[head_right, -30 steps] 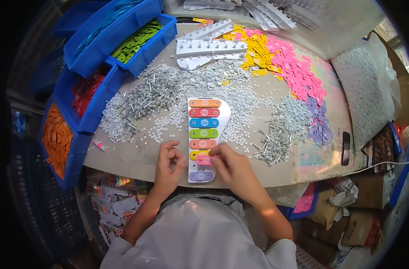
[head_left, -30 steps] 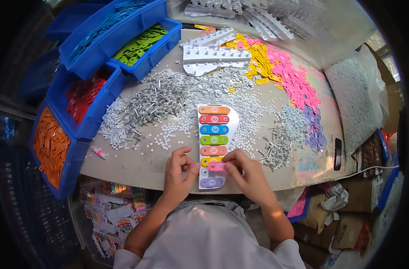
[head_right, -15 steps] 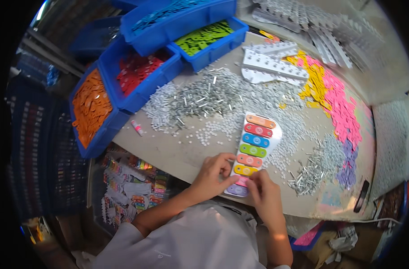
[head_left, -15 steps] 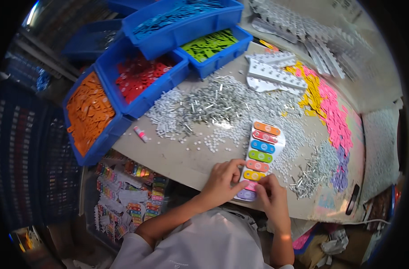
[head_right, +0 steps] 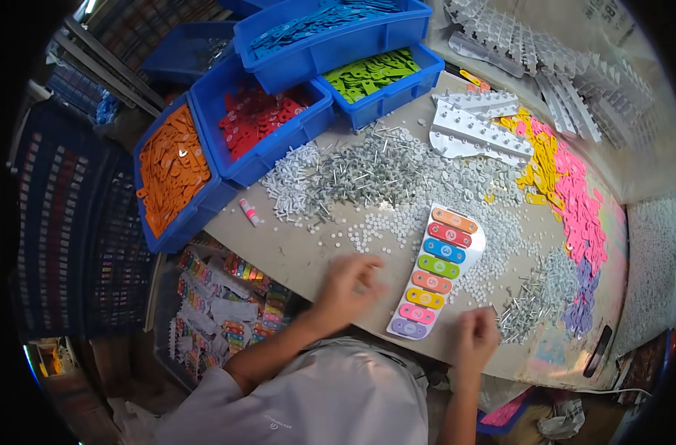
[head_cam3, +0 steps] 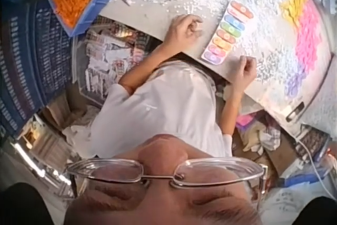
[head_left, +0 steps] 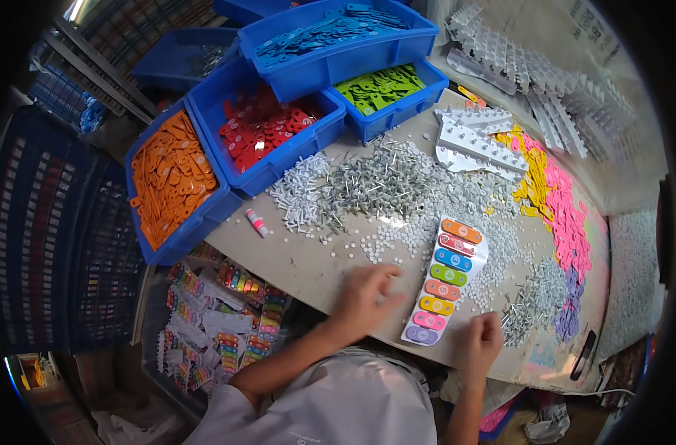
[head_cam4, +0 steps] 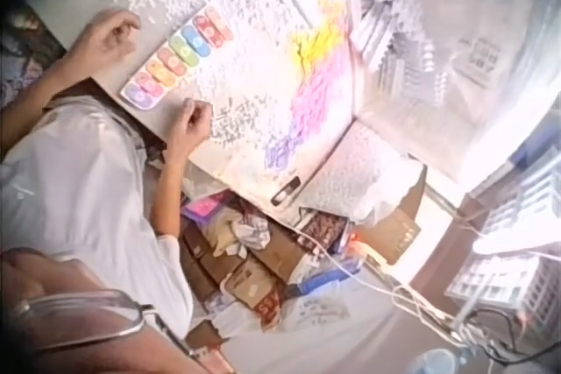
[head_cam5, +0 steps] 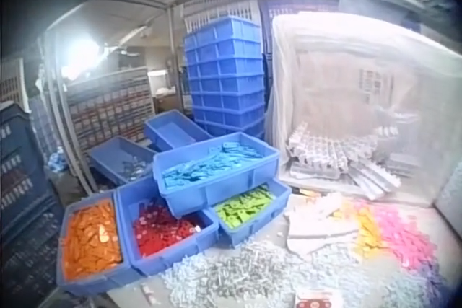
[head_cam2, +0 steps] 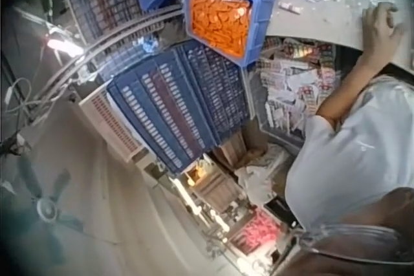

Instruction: Assembling a colorful toy xylophone by placing colored plates onto a plastic base.

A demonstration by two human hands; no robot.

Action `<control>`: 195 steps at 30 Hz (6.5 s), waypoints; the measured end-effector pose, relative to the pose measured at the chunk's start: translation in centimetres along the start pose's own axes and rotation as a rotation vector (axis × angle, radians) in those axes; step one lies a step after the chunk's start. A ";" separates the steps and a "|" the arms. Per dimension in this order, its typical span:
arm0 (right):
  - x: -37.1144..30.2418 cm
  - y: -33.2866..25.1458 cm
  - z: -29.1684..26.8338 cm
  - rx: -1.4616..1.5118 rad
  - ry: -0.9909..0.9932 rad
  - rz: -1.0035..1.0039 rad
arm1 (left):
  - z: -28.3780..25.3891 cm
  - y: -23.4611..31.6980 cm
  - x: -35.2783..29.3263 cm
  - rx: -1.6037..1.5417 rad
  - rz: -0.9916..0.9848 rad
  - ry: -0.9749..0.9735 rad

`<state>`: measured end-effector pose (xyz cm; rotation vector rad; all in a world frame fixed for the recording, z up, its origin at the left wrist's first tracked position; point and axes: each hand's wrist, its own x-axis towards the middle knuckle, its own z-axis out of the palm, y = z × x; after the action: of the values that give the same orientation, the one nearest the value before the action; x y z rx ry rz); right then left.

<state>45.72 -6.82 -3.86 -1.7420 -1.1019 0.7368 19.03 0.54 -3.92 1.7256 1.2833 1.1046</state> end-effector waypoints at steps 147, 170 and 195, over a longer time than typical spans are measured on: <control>7.4 7.2 -15.5 -0.478 0.710 -0.107 | -12.5 -9.1 8.7 0.171 -0.167 0.199; 11.5 -3.4 4.1 -0.318 0.032 -0.602 | 2.0 -0.8 11.7 -0.766 -0.549 -0.438; 16.6 -4.4 1.5 -0.403 -0.540 0.118 | 4.5 -1.4 15.2 -0.398 -0.608 -0.679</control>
<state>49.89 9.55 -0.66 -2.0144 -1.6052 1.1655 24.80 15.32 -3.56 1.1325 0.9577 0.3302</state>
